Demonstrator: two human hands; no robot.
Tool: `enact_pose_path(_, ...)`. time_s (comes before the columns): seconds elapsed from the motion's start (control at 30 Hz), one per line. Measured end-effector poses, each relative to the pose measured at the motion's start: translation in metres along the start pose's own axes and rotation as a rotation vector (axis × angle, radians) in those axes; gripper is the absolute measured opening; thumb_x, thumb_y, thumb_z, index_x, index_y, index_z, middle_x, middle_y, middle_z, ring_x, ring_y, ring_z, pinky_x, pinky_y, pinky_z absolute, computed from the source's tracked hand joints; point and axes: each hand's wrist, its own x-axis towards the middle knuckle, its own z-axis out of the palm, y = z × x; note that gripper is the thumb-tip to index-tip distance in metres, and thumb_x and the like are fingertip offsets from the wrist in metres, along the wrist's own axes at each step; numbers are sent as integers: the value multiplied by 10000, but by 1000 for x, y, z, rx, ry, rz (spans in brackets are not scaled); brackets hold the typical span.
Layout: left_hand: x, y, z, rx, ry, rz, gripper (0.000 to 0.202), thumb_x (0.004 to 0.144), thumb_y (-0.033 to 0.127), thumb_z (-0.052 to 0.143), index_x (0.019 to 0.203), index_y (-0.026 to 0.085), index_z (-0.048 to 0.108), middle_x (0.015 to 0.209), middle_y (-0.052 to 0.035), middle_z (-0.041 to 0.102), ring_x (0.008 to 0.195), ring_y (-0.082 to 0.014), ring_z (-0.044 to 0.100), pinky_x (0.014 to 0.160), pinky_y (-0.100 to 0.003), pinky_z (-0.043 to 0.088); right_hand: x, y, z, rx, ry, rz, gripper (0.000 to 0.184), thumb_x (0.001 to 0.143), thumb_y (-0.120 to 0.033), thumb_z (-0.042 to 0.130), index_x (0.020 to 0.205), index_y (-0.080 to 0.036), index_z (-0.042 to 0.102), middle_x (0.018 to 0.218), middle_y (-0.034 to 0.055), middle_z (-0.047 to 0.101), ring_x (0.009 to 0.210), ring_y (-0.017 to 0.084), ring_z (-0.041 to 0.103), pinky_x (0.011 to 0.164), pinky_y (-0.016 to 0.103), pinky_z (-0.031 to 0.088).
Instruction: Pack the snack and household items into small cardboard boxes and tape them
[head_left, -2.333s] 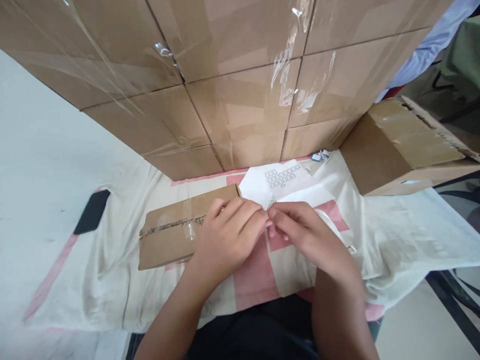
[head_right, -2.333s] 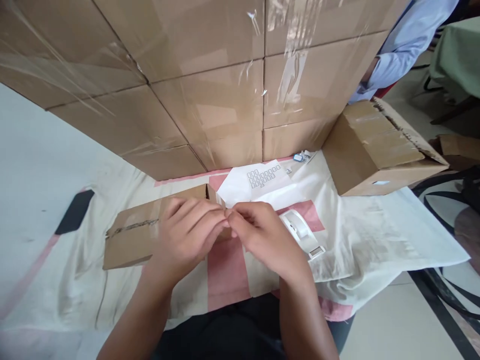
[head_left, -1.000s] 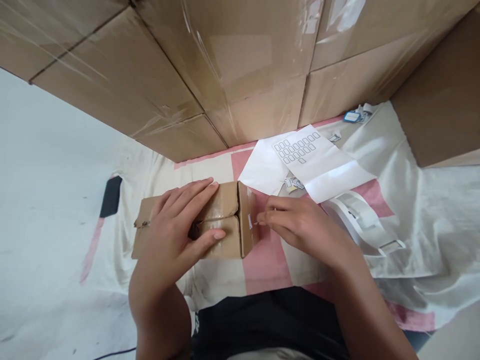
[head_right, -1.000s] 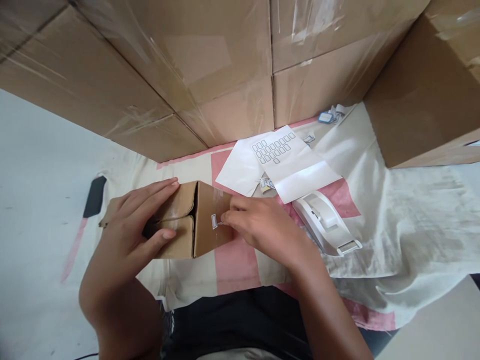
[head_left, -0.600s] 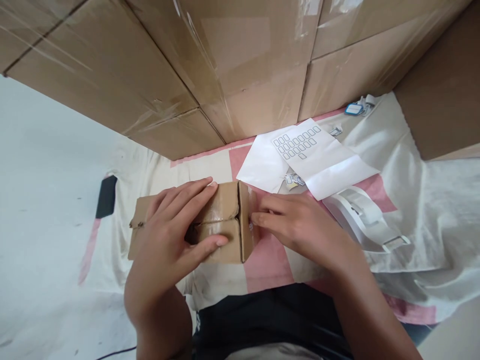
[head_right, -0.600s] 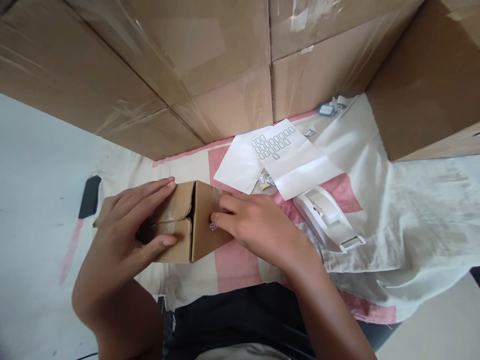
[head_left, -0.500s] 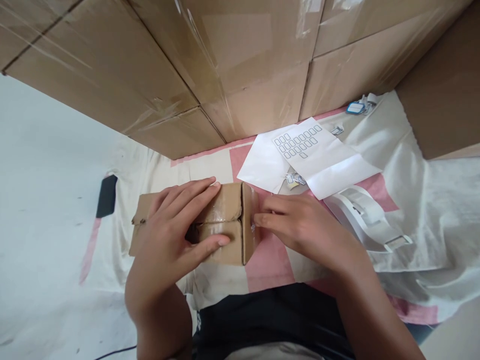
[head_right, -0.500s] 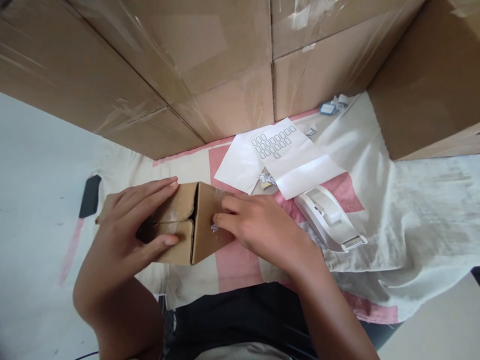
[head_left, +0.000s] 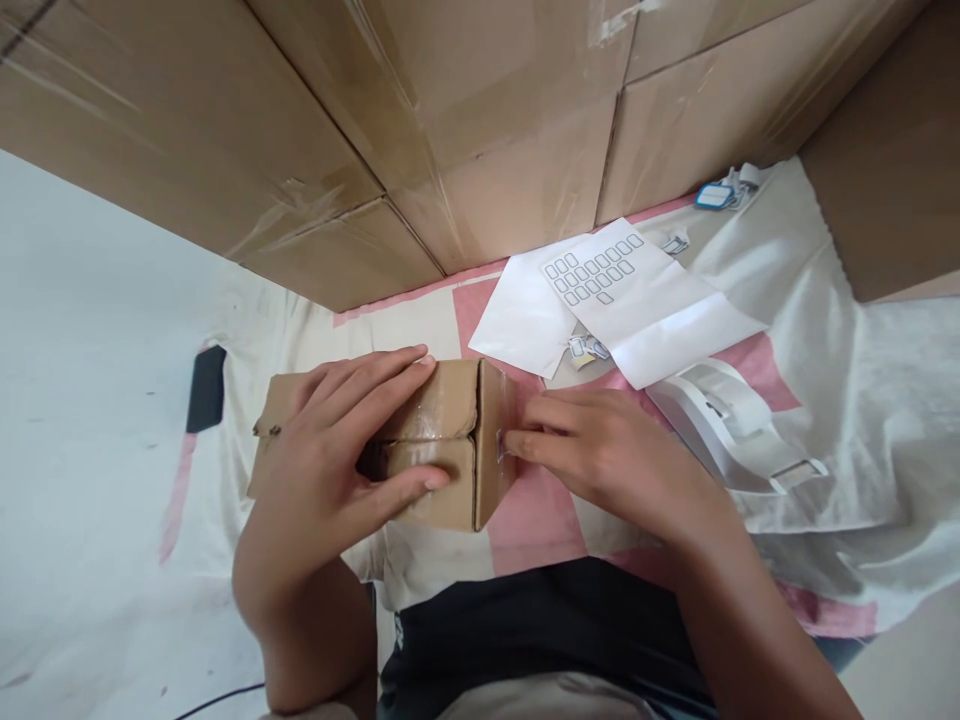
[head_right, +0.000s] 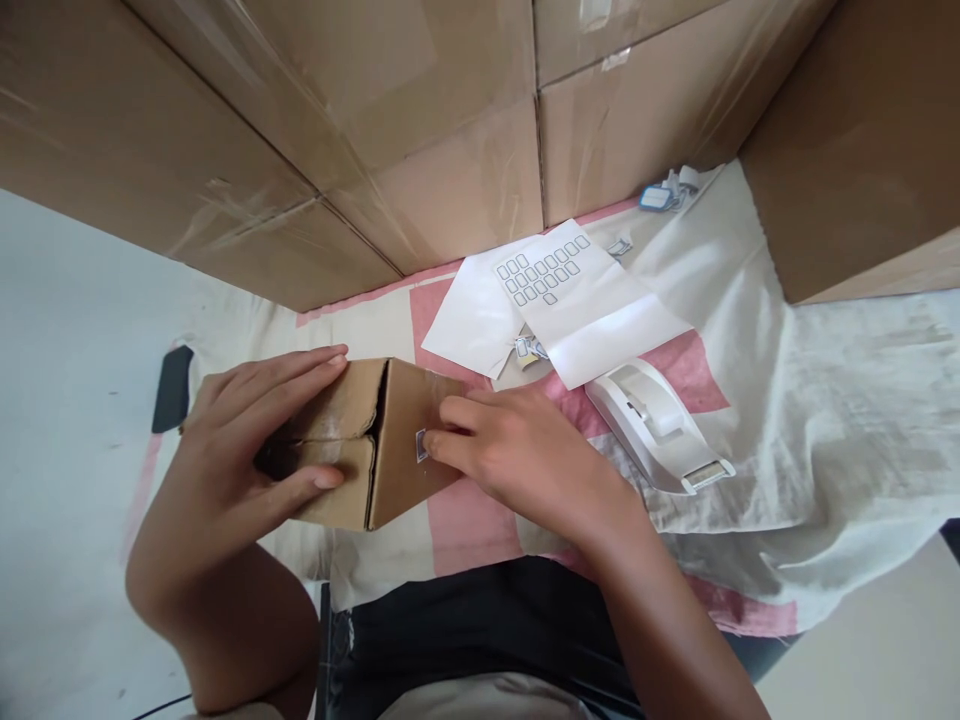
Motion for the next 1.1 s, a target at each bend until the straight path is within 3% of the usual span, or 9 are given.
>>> enact_pose_path(0.27, 2, 0, -2, -22, -11, 6, 649, 938, 614, 605, 1522, 388, 433, 1542, -41, 549, 1385, -355, 530, 1145, -516, 360, -2, -3, -1, -21, -8, -38, 200, 1027, -101, 527, 972, -167, 708, 852, 14, 624, 736, 153, 510, 655, 303, 350)
enact_pose_path(0.47, 6, -2, -3, -24, 4, 75, 613, 951, 591, 606, 1503, 370, 456, 1499, -58, 587, 1359, -337, 559, 1122, -520, 382, -1, -6, 1, -36, -7, -52, 193, 1022, -97, 535, 955, -170, 701, 851, 18, 640, 767, 156, 520, 658, 310, 344)
enact_pose_path(0.73, 7, -4, -4, 9, -49, 75, 650, 944, 601, 611, 1504, 312, 453, 1538, -11, 544, 1376, -317, 541, 1162, -516, 392, -1, -8, 2, -33, -12, -50, 185, 1012, -99, 552, 951, -178, 708, 872, 20, 651, 784, 154, 531, 668, 307, 368)
enact_pose_path(1.1, 8, -4, -3, -26, -14, 64, 650, 925, 678, 582, 1509, 424, 451, 1504, -6, 583, 1365, -330, 559, 1143, -553, 397, -2, -9, 2, -71, 1, -44, 178, 973, -79, 588, 952, -192, 724, 857, 19, 638, 764, 157, 517, 662, 314, 362)
